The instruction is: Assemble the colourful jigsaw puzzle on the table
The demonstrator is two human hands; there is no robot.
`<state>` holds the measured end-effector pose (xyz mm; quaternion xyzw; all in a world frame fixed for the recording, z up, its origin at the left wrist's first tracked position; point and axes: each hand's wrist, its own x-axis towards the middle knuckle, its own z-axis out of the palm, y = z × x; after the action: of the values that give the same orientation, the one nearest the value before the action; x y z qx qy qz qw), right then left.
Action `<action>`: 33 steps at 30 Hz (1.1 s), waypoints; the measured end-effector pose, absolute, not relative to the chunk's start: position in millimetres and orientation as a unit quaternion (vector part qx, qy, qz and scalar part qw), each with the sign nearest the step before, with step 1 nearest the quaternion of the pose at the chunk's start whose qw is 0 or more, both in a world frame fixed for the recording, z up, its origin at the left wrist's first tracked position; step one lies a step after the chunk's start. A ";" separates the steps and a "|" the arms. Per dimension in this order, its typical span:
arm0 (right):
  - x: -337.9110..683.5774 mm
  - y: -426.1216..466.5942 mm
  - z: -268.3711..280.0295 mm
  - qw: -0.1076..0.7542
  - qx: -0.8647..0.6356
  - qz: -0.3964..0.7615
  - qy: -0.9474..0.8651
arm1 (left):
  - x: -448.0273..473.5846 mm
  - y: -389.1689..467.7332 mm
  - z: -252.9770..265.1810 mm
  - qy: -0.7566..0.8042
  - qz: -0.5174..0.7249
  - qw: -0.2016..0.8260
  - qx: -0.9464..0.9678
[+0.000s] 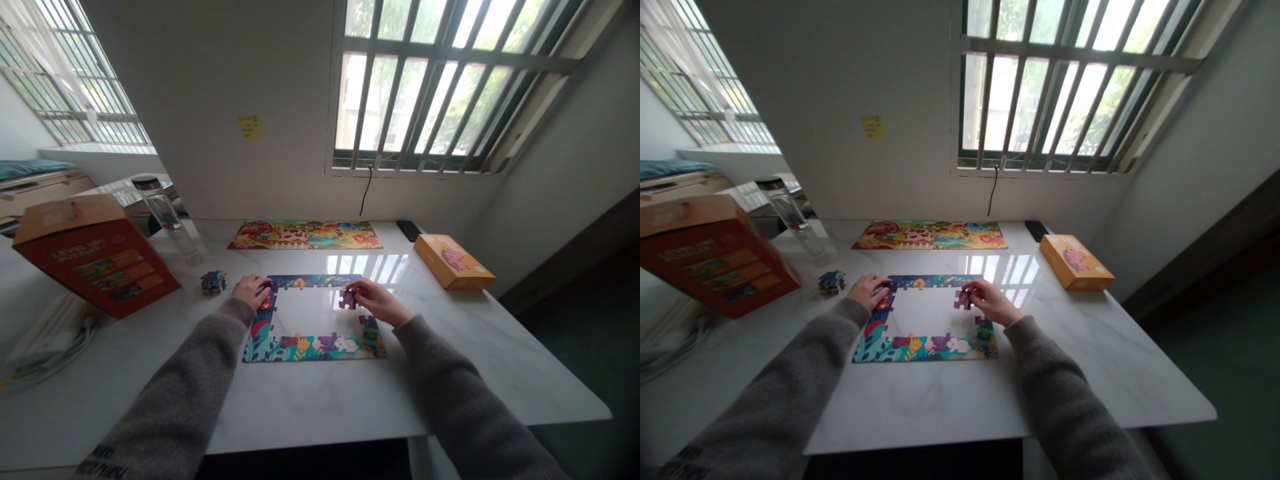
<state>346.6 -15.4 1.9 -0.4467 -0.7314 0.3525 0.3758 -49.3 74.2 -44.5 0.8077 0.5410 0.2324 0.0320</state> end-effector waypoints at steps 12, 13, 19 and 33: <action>379.9 -21.1 -2.5 0.400 -0.492 0.384 -0.671 | -50.5 74.9 -49.6 0.540 0.239 0.021 0.806; 377.4 -22.2 -0.4 0.412 -0.489 0.390 -0.663 | -50.9 75.1 -49.7 0.540 0.239 0.021 0.807; 357.9 -35.5 18.6 0.455 -0.469 0.437 -0.618 | -50.0 75.6 -48.3 0.540 0.236 0.024 0.808; 417.4 -19.2 11.2 0.554 -0.541 0.412 -0.480 | -49.5 71.6 -43.4 0.543 0.214 0.018 0.812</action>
<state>417.4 -19.2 11.2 -0.5413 -0.4801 0.4121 0.5538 -49.5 71.6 -43.4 0.8121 0.5426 0.2140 0.0176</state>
